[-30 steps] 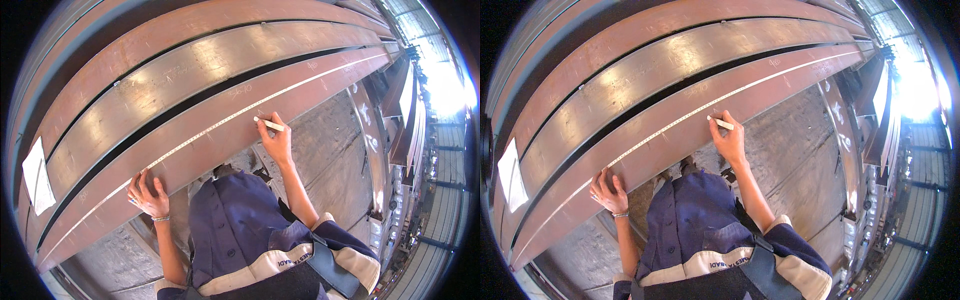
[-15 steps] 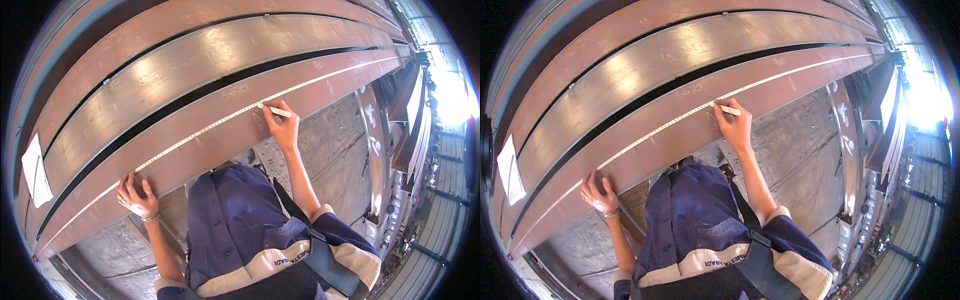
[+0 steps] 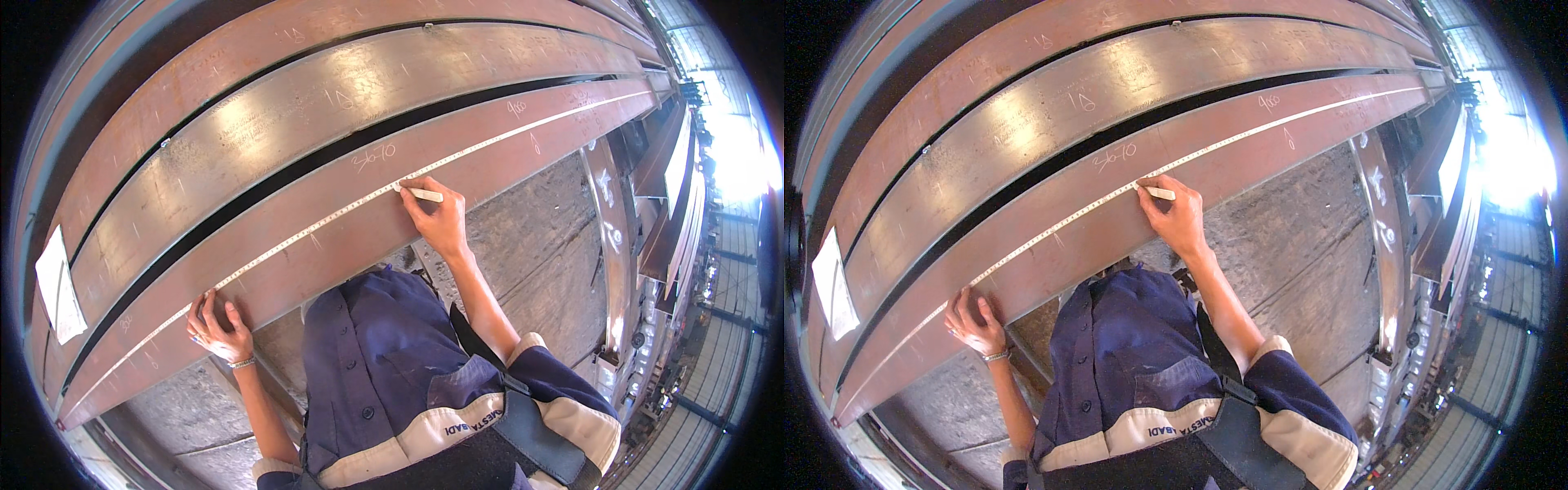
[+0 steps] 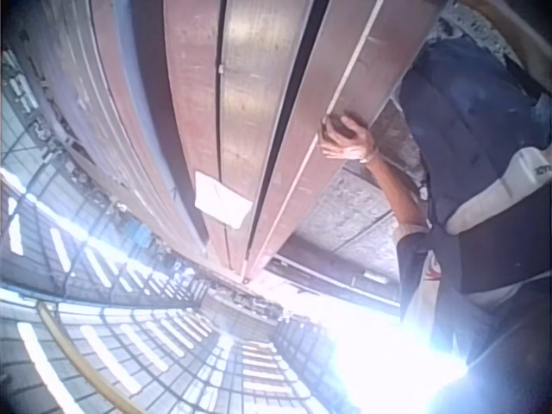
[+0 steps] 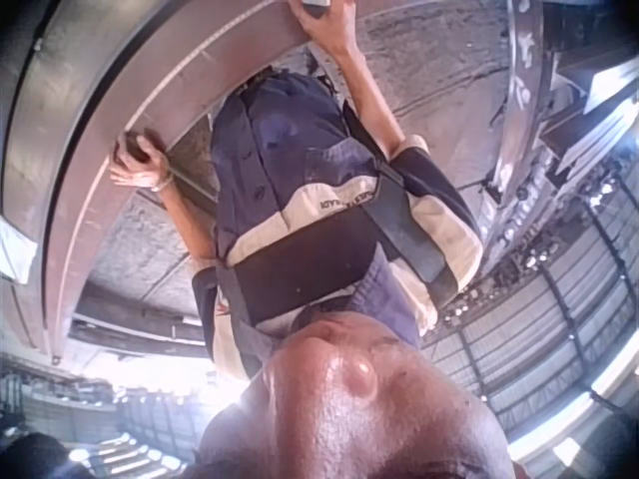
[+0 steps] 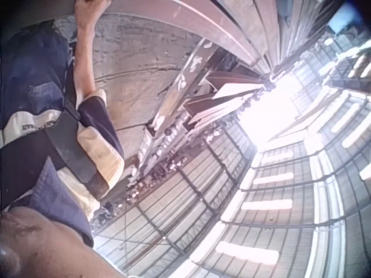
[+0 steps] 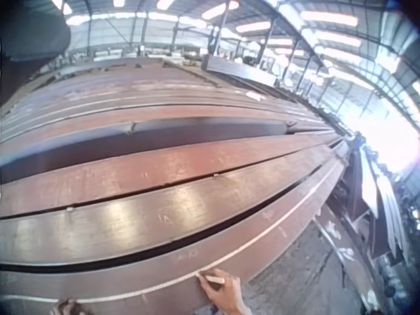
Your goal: The person measures a large curved metal sheet using a tape measure and marks measurement points with a white marker. The person repeatedly extends the tape measure along the sheet and writes numerical values at specific intervals.
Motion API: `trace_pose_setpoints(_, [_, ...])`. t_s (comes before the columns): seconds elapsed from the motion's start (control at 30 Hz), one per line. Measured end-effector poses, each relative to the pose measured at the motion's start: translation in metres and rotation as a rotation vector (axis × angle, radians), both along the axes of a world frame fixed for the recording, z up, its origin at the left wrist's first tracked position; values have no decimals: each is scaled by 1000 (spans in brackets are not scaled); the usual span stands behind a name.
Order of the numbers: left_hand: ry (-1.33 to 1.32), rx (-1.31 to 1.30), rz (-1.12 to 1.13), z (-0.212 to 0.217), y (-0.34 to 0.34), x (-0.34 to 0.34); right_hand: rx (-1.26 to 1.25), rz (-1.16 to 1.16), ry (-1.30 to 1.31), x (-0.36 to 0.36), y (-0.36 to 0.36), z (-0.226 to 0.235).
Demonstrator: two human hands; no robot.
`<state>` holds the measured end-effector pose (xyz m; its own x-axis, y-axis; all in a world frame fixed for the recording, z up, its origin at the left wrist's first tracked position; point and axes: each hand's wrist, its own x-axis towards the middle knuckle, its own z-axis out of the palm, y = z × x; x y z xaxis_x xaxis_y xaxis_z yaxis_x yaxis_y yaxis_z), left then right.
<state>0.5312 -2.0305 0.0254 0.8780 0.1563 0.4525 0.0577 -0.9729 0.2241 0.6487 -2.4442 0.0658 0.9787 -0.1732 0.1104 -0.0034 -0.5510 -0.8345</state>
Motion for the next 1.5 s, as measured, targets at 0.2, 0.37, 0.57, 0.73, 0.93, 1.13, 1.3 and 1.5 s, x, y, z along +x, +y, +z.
trace_pose_setpoints(0.2, [7,2,-4,-1,1,0,-39,7,-15,1,0,-2])
trace_pose_setpoints(0.37, [20,-2,4,2,-1,0,-36,13,-32,1,0,-3])
trace_pose_setpoints(0.57, [9,-8,-5,4,-3,1,-76,26,-45,2,1,-3])
trace_pose_setpoints(0.73, [21,-8,1,4,-2,0,-85,43,-41,1,0,-2])
trace_pose_setpoints(0.93, [30,-15,3,0,0,-1,-91,48,-37,2,1,-1])
trace_pose_setpoints(1.13, [25,-23,5,-1,1,-1,-106,50,-29,4,4,5])
trace_pose_setpoints(1.3, [27,-18,5,-1,2,-1,-165,55,4,9,9,13])
trace_pose_setpoints(1.5, [6,-8,6,-1,3,-1,-507,253,381,11,-11,65])
